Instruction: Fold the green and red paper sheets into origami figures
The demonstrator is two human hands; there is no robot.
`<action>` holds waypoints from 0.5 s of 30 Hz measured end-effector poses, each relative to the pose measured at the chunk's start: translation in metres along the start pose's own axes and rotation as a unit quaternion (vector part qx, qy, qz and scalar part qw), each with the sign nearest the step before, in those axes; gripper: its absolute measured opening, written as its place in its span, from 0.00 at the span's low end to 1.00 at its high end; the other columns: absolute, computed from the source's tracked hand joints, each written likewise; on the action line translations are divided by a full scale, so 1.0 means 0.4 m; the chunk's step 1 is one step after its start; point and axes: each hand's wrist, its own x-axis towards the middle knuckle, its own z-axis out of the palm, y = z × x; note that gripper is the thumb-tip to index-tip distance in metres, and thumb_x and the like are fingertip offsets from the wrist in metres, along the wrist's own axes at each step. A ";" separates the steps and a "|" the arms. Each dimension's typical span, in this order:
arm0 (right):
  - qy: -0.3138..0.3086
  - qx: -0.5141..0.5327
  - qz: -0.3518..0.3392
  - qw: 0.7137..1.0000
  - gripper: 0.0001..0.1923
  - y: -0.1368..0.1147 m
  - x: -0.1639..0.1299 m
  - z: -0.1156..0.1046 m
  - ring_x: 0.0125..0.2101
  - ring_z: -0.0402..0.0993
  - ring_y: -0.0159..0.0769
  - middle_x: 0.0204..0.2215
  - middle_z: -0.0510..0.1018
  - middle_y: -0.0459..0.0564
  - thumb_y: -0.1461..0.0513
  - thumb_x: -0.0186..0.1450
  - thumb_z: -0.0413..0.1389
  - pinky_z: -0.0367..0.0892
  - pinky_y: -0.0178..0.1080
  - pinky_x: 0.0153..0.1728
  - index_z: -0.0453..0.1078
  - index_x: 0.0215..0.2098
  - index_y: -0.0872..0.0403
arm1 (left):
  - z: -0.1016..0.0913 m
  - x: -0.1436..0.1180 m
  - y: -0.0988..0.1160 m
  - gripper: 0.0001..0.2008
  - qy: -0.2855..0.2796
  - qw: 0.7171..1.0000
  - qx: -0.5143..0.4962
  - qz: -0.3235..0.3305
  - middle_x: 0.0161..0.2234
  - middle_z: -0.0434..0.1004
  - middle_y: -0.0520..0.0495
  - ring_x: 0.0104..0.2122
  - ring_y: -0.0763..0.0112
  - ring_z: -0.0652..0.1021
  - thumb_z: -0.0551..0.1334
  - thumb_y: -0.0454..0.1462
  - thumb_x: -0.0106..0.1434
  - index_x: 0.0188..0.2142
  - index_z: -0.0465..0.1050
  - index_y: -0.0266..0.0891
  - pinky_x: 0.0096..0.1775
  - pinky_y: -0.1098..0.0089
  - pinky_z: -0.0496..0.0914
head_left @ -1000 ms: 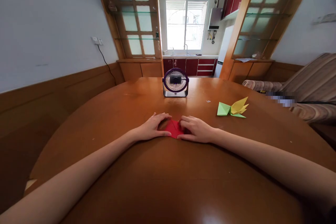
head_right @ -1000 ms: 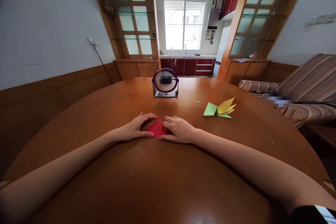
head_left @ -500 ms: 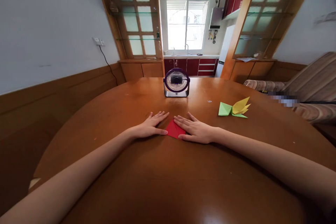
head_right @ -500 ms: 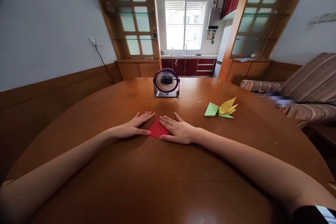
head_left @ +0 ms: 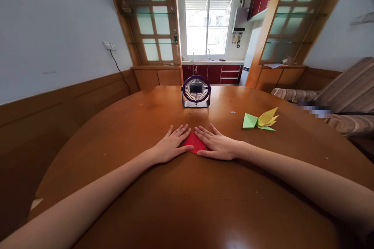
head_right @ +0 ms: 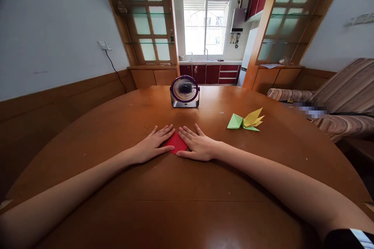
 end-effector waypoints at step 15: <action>0.187 -0.076 -0.170 0.964 0.19 -0.007 -0.025 0.011 0.50 0.72 0.43 0.49 0.76 0.58 0.53 0.70 0.51 0.66 0.49 0.53 0.72 0.51 0.56 | 0.014 -0.011 -0.001 0.28 0.104 0.991 0.050 0.070 0.65 0.57 0.38 0.65 0.54 0.58 0.50 0.52 0.70 0.62 0.63 0.39 0.64 0.45 0.43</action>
